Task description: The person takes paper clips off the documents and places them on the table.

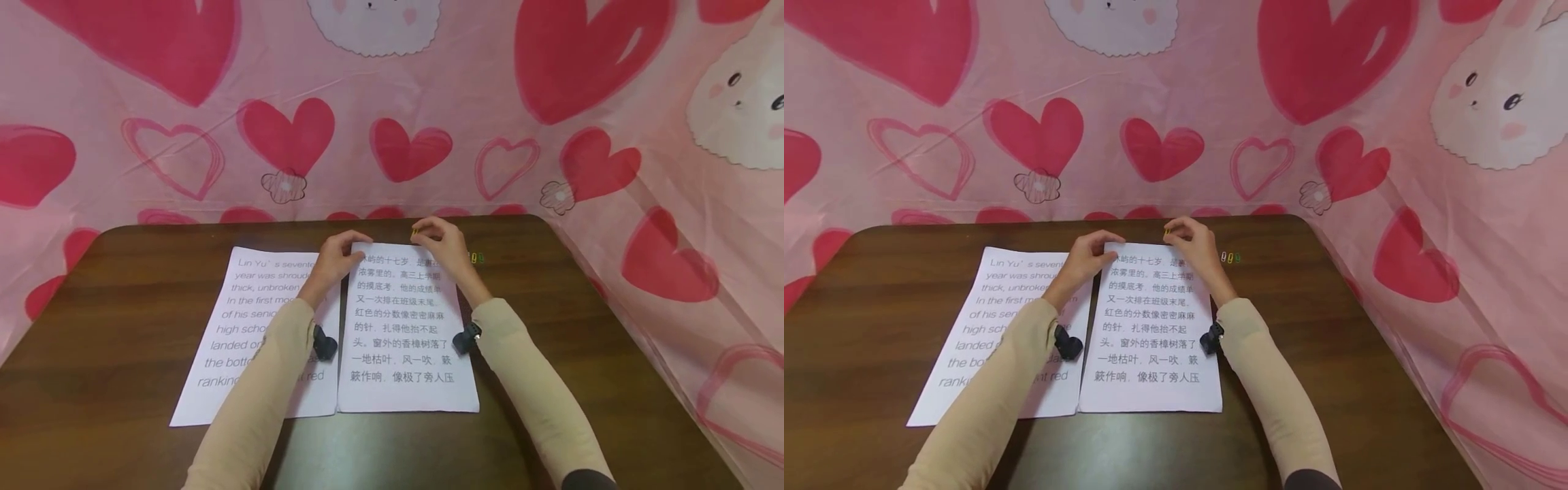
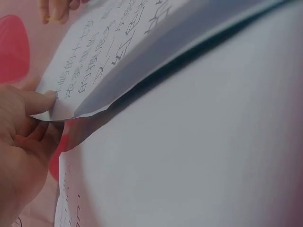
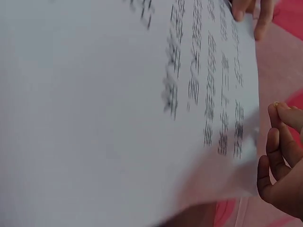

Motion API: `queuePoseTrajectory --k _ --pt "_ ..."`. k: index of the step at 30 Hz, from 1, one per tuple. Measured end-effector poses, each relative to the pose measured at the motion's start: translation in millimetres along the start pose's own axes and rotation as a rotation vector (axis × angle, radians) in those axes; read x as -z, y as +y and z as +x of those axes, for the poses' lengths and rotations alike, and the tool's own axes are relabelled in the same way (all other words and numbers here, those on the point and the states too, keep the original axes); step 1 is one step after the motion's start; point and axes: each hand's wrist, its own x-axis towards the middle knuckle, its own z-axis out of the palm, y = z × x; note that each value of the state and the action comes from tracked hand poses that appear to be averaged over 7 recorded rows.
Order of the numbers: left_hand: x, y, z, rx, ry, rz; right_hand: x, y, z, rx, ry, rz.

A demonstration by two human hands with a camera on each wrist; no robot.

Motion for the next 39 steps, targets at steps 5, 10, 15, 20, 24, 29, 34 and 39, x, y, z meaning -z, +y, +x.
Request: queuePoseTrajectory --k 5,10,15,20,24,29,34,39 --pt "4.4 -2.7 0.0 0.002 0.007 0.02 19 12 -2 -0.024 0.046 -0.036" --pt "6.6 -5.1 1.4 0.008 0.003 0.04 46 25 -7 -0.068 0.071 -0.089" --pt "7.5 -7.0 3.2 0.01 0.004 0.069 76 39 -12 -0.106 0.096 -0.188" --pt "9.2 -7.6 3.4 0.022 -0.001 0.095 94 53 -17 -0.178 0.094 -0.274" --pt "11.7 -7.7 1.4 0.044 0.003 0.108 101 60 -18 -0.213 0.064 -0.33" --pt "13.3 -9.5 -0.9 0.061 0.017 0.109 105 66 -14 -0.23 0.031 -0.396" --pt "13.1 -11.6 -1.7 0.058 0.027 0.124 107 70 -12 -0.252 -0.031 -0.432" --pt "11.7 -12.4 -3.8 0.071 0.021 0.141 106 72 -13 -0.268 -0.082 -0.464"
